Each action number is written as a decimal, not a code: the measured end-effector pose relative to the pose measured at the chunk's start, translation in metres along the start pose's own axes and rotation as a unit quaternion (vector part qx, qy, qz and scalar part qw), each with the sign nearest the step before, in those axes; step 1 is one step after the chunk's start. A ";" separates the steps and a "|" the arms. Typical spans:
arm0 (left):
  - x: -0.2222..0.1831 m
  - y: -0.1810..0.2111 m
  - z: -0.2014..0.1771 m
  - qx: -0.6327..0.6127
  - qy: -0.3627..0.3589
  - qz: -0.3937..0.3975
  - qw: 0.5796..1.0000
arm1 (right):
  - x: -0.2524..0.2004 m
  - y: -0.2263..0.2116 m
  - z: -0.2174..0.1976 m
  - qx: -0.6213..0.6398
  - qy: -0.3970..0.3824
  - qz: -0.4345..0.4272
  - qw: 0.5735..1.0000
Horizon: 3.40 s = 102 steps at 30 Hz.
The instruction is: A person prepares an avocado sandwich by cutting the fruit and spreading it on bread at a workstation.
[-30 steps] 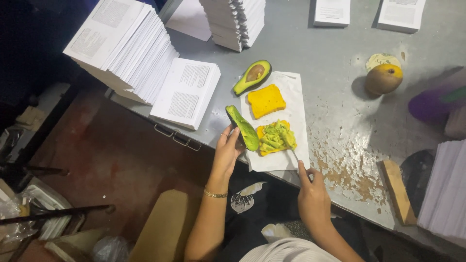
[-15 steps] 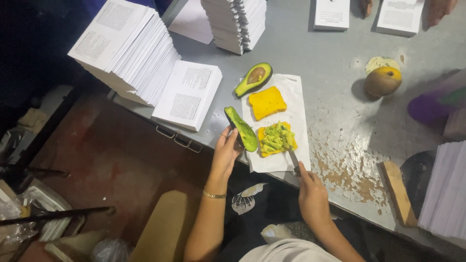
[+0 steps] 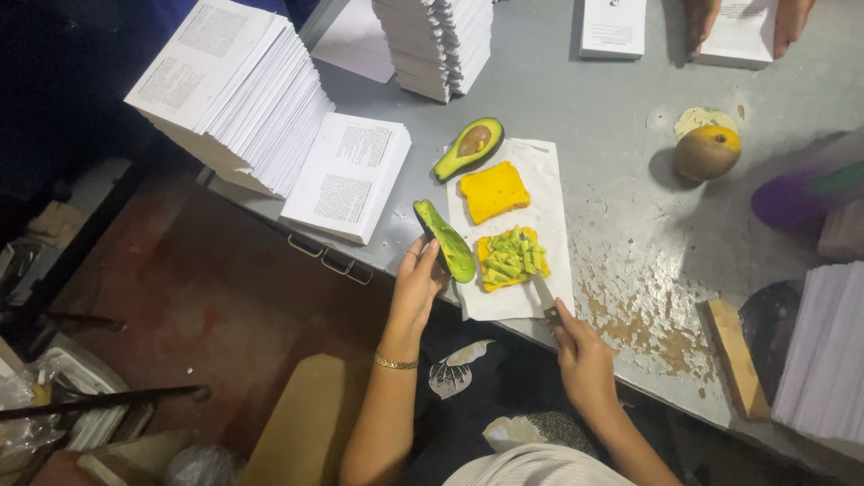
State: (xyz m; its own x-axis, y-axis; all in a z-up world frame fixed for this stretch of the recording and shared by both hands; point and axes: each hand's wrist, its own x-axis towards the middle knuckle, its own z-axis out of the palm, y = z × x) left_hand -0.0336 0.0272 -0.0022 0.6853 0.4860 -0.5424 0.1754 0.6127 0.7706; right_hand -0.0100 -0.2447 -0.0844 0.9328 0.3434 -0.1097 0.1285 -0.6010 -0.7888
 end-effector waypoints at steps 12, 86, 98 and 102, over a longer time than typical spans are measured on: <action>-0.004 0.004 -0.004 -0.013 0.003 0.003 1.000 | -0.014 -0.016 -0.003 0.160 -0.020 0.069 0.985; 0.018 -0.030 -0.013 -0.140 -0.180 0.005 0.974 | -0.035 -0.054 -0.060 0.023 -0.029 -0.017 0.999; -0.017 -0.004 0.027 0.073 -0.140 0.034 0.987 | -0.019 -0.044 -0.036 -0.354 0.163 -0.294 0.873; -0.008 -0.016 0.032 0.051 -0.150 0.052 0.986 | -0.014 -0.031 -0.031 -0.321 0.133 -0.267 0.899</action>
State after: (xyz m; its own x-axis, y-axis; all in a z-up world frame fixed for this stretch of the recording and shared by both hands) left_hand -0.0199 -0.0064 0.0006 0.8784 0.3278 -0.3477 0.1536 0.4954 0.8550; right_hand -0.0169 -0.2530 -0.0395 0.7168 0.5730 0.3974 0.6702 -0.7235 -0.1655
